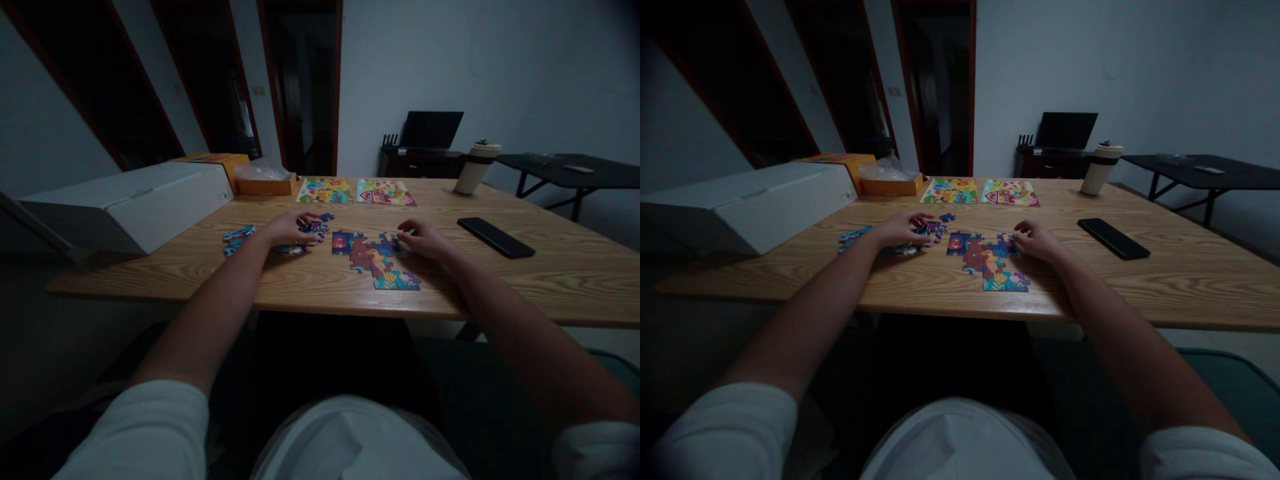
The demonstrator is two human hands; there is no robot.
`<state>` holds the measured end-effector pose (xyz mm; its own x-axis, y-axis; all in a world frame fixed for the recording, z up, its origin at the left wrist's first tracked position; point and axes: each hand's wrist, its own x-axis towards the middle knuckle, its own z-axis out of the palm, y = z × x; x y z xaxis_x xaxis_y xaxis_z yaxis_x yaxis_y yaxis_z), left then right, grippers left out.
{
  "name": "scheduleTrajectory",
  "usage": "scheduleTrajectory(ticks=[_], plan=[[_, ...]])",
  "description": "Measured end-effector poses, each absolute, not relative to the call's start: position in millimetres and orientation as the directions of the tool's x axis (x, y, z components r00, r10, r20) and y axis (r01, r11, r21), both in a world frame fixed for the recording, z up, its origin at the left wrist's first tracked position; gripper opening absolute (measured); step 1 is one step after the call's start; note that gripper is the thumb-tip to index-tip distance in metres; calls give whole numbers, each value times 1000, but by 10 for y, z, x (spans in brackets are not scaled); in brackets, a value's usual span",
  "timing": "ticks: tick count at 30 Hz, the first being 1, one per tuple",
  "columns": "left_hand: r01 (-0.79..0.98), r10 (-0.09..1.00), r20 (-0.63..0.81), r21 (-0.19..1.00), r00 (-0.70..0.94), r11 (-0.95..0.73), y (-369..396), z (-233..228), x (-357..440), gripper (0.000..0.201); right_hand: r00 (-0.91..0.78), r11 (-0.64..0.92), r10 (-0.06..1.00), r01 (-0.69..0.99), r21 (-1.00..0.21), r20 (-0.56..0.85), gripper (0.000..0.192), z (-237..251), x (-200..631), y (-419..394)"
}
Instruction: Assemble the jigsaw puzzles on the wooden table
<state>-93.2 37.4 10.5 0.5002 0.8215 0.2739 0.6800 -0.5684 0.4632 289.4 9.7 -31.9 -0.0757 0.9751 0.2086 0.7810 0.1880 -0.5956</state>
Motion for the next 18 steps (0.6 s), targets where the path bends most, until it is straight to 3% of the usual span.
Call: scheduleTrajectory(ticks=[4,6,8,12,18], plan=[[649,822,477,525,311,-550,366,179,-988,55,-48,186,969,788,-586,242,30,-301,2898,80],[663,764,579,456,286,-594,321,207,-943,54,-53,200,965,784,-588,257,29,-294,2888,80],[671,665,653,313,362,-673,249,220,-830,56,-68,225,960,763,-606,271,28,-283,2855,78],[613,514,634,79,577,-786,105,189,-508,61,-171,347,931,687,-639,321,28,-266,2758,69],[571,475,583,23,659,-820,83,108,-356,61,-231,380,922,696,-610,310,27,-308,2777,91]])
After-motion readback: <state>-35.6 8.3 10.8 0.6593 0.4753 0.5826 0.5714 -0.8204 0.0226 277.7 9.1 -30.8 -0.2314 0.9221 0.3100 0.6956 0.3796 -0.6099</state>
